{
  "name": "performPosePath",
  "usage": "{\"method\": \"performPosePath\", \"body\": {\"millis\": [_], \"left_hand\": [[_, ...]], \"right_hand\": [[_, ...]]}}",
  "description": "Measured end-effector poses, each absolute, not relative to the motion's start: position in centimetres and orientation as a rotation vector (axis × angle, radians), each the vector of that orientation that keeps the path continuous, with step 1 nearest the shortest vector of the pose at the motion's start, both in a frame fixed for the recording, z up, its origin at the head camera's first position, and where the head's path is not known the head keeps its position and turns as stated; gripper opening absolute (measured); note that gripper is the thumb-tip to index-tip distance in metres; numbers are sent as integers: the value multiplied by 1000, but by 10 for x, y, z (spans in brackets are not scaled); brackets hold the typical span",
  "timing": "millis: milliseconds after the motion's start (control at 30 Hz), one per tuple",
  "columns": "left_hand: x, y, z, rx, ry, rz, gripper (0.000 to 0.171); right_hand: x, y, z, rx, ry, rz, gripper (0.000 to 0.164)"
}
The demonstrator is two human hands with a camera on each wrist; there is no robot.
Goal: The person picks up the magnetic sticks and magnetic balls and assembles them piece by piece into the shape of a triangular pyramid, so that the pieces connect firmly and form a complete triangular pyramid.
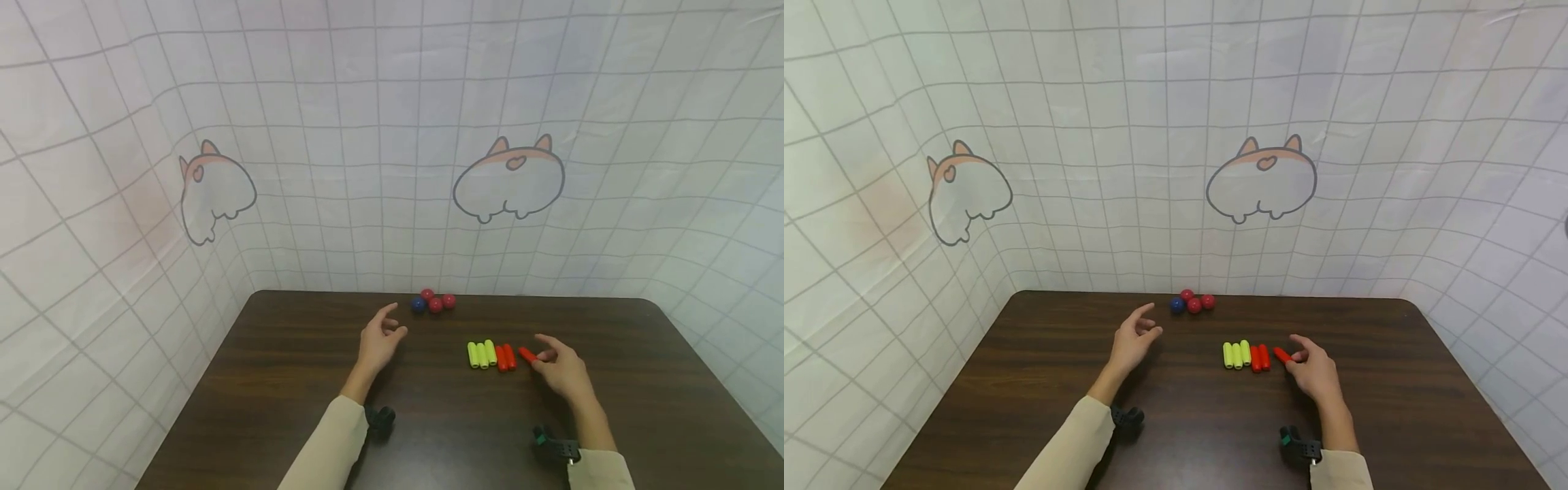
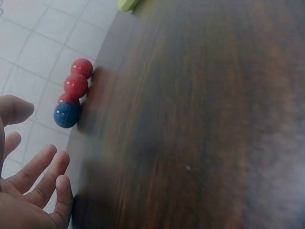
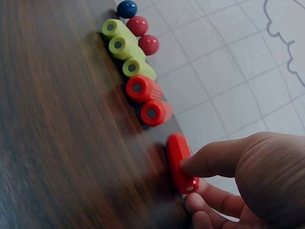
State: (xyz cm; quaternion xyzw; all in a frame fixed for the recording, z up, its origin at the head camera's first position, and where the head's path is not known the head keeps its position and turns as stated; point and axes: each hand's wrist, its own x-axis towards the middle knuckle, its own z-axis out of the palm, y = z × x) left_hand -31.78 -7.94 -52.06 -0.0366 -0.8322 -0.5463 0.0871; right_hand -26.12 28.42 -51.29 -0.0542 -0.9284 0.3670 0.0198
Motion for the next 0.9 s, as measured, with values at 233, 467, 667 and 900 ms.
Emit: {"method": "performPosePath", "body": {"millis": [233,467,667,900], "left_hand": [[-333,-70,-522,-139,-2542,-1569,55],[-347,-62,-522,-157,-2635,-1425,54],[-361,-59,-523,-134,-2701,-1313,54],[-374,-56,-521,-107,-2810,-1197,57]], "right_hand": [[-260,289,-508,-140,-2927,1107,43],[-258,297,-511,-91,-2943,1084,38],[-258,302,-513,-5,-2879,1122,37],[-257,308,-513,45,-2833,1247,38]]}}
